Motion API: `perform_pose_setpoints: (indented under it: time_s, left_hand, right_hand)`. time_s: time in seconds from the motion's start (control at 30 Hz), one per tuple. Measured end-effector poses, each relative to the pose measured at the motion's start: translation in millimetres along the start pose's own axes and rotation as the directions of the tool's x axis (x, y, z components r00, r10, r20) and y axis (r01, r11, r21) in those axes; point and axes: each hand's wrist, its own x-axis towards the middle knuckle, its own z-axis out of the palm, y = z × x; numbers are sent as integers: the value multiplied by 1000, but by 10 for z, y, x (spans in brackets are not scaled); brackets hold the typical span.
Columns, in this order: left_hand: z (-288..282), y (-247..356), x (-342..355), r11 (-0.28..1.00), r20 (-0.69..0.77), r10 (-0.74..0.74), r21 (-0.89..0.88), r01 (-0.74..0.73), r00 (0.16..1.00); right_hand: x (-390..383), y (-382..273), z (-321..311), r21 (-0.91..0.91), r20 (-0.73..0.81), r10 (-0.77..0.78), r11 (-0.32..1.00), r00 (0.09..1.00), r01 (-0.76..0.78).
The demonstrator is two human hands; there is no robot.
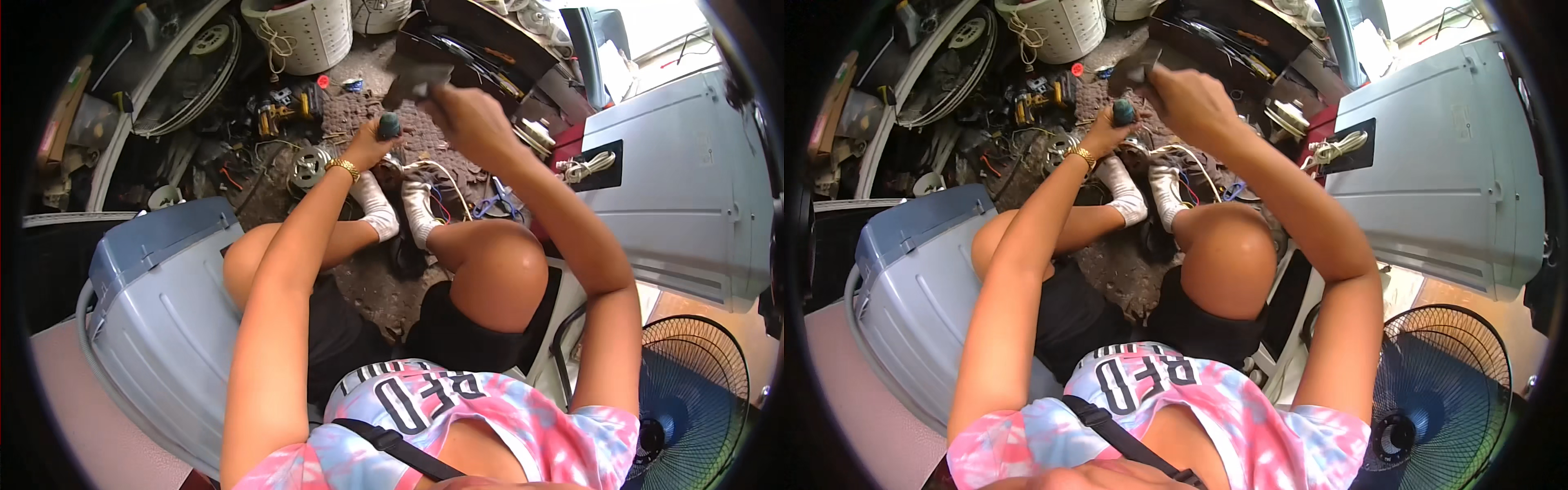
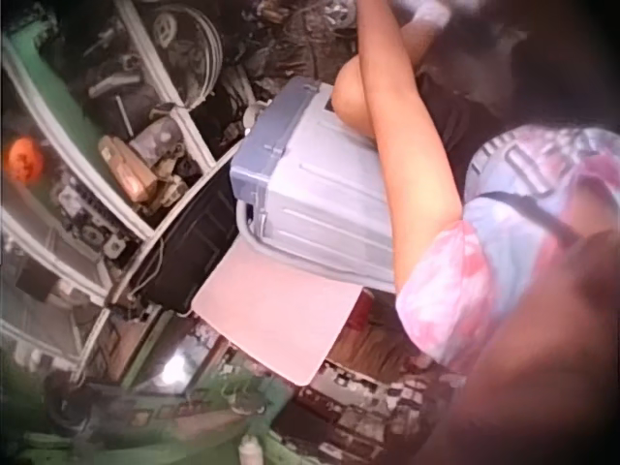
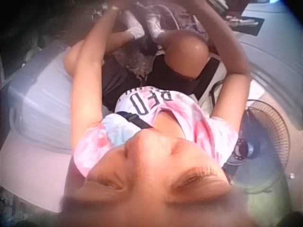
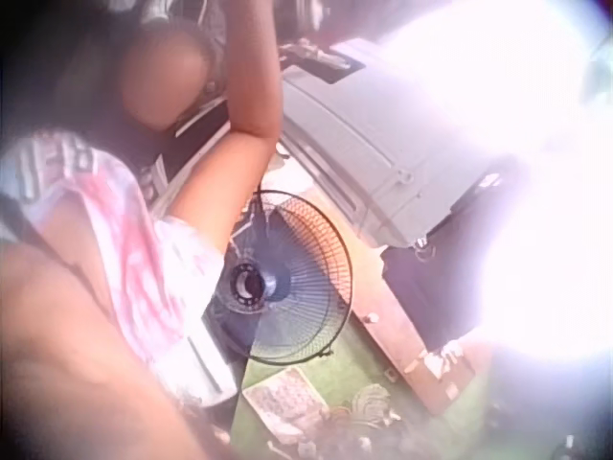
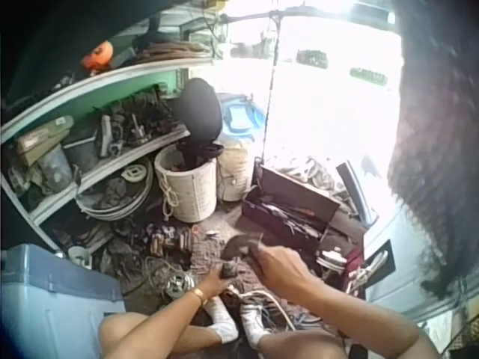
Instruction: The person disassembles electric motor housings by rotating components by hand, positioning screwdrivers against the seams, and striking the tools with a hammer to separate the parts.
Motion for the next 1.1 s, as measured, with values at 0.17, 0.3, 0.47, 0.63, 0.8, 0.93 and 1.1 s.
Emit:
perform_pose_setpoints:
  time_s: [0.17,0.3,0.47,0.63,0.8,0.93,1.1]
  left_hand:
    - [-65,-91,-7,1000,18,2,-9,-1,1000]
    - [-12,-16,41,996,-19,-27,89,29,999]
    - [68,185,10,997,6,21,79,-21,1000]
    - [72,174,-58,993,26,-4,-116,7,1000]
    - [108,74,-12,1000,38,22,6,-22,999]
    - [97,22,-25,995,2,91,-43,-91,996]
    - [232,169,15,997,38,23,66,-26,999]
  right_hand:
    - [342,-909,-1128,646,-281,90,754,956,118]
    - [125,-296,-399,155,-283,-121,973,951,170]
    - [-222,361,254,99,-27,-68,993,997,71]
    - [-179,310,46,174,-183,22,985,983,11]
    - [-180,335,-12,136,-149,34,991,988,-13]
    - [-153,240,-40,105,-115,34,994,993,-22]
    - [-165,113,160,-70,123,76,995,990,-67]
